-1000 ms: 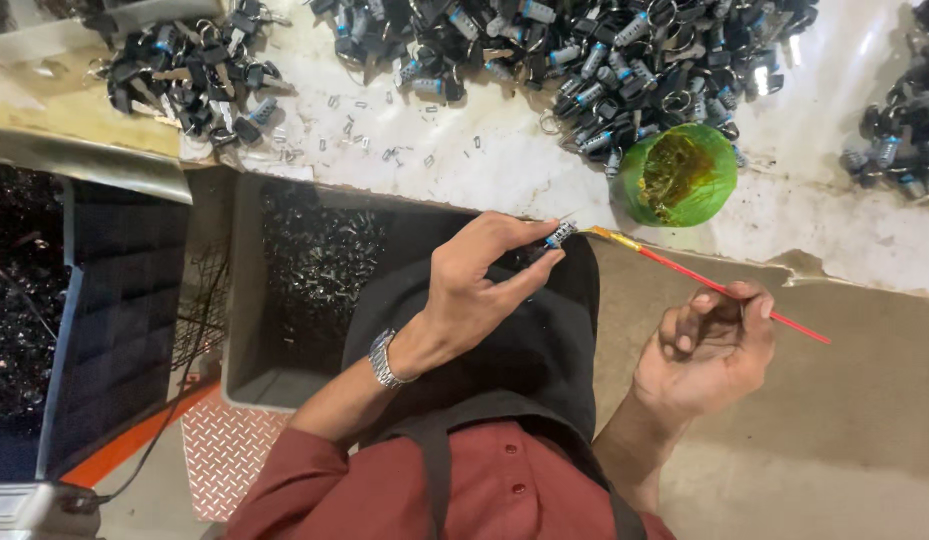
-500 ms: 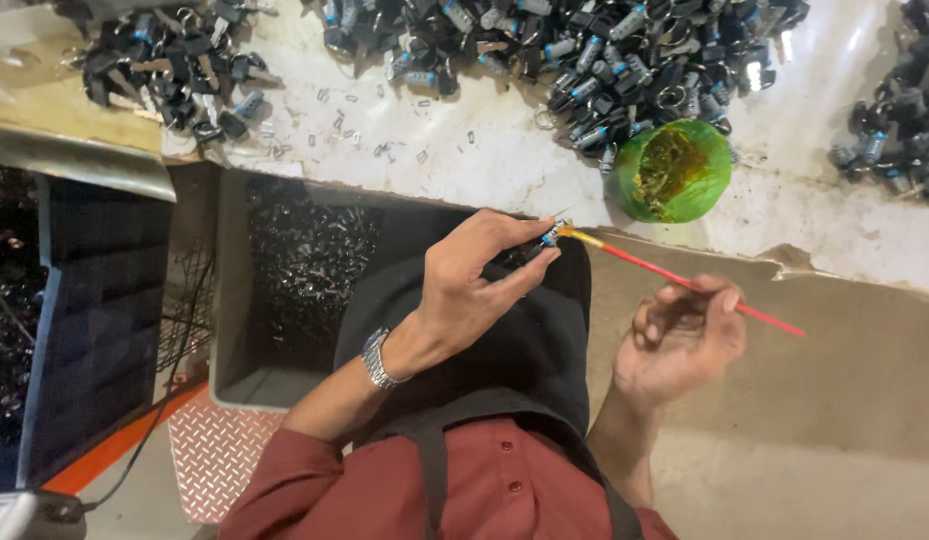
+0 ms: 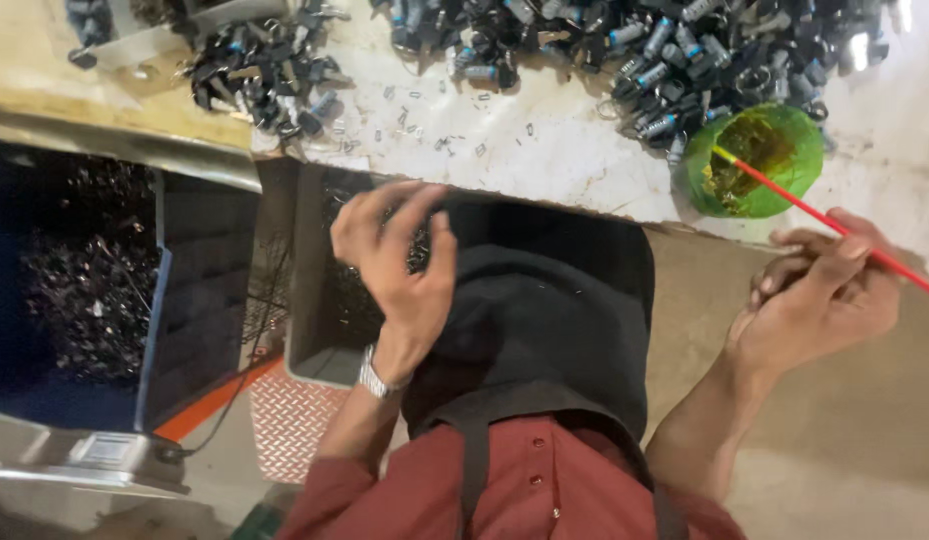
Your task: The person picks small metal lock components one at a time from a large pile on the workbench, holds each in one hand, and uses a small brush dipped in a green cup of liquid to apply the substance onto the component. The finished piece is set back on the table and the cycle repeats.
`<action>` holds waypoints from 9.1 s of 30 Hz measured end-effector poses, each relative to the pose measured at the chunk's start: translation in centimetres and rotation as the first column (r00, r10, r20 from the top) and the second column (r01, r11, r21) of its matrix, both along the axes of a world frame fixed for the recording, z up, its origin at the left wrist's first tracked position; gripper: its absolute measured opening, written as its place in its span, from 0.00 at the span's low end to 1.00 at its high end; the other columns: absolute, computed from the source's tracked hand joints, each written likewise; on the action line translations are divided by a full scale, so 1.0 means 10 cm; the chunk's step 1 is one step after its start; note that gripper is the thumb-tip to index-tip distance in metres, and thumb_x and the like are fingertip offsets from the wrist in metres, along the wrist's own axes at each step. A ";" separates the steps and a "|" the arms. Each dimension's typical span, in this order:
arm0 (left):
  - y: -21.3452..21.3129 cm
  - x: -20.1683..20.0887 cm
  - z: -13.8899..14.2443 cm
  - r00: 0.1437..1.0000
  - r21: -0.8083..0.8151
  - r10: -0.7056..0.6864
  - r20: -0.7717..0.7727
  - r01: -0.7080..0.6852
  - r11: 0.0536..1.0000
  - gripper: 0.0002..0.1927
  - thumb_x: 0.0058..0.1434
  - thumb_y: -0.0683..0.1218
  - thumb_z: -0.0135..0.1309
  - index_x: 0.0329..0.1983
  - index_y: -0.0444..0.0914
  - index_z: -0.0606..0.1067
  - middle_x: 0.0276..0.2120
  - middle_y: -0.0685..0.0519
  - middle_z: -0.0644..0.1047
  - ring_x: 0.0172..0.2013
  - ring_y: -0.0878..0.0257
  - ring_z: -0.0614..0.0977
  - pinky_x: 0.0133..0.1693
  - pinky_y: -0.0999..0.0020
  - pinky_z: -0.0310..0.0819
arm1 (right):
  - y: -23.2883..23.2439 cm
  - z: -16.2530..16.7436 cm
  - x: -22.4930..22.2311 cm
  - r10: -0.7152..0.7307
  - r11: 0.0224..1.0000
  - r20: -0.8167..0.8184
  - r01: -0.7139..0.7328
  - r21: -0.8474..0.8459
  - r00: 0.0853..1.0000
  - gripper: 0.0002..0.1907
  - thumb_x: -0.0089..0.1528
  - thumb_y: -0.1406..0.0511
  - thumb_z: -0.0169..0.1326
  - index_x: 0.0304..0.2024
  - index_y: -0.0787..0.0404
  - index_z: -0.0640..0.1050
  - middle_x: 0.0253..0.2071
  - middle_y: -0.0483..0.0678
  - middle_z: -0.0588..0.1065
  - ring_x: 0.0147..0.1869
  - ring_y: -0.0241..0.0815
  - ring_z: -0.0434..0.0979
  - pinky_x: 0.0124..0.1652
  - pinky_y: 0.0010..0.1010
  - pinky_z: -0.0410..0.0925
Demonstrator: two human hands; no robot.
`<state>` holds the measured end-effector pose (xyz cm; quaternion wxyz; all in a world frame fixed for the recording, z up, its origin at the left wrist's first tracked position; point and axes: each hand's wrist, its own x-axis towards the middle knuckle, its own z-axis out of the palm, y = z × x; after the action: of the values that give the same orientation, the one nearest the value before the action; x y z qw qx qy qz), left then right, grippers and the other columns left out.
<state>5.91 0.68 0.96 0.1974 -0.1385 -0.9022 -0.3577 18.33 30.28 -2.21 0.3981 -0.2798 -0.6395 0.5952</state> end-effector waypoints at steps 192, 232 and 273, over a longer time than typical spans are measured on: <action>0.44 -1.05 -0.09 0.888 -0.010 -0.376 -0.266 0.387 0.922 0.09 0.71 0.43 0.53 0.51 0.35 0.74 0.52 0.46 0.76 0.56 0.48 0.73 0.58 0.56 0.67 | -1.08 0.37 -0.56 0.513 0.625 0.429 -0.666 0.407 0.744 0.11 0.68 0.70 0.60 0.53 0.59 0.79 0.50 0.48 0.78 0.42 0.37 0.77 0.41 0.27 0.72; 0.68 0.12 0.01 0.769 0.352 -0.637 -0.058 0.613 0.707 0.17 0.60 0.36 0.67 0.52 0.33 0.77 0.46 0.48 0.82 0.49 0.54 0.83 0.52 0.64 0.80 | -0.61 -0.04 -0.26 0.463 0.863 0.011 -0.449 -0.232 0.886 0.09 0.63 0.77 0.63 0.41 0.66 0.76 0.39 0.50 0.78 0.32 0.29 0.72 0.30 0.18 0.64; 0.83 0.05 0.02 0.845 0.335 -0.532 -0.051 0.517 0.788 0.16 0.58 0.43 0.71 0.48 0.39 0.81 0.36 0.57 0.80 0.42 0.62 0.80 0.50 0.64 0.69 | -0.23 0.07 0.39 0.030 0.896 -0.242 -0.134 -0.423 0.970 0.15 0.77 0.57 0.51 0.48 0.64 0.75 0.36 0.54 0.77 0.23 0.38 0.67 0.21 0.23 0.56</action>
<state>6.45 9.02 1.17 0.0902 -0.3393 -0.7580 -0.5498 22.28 27.94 -1.52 0.3708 -0.2640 -0.4509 0.7678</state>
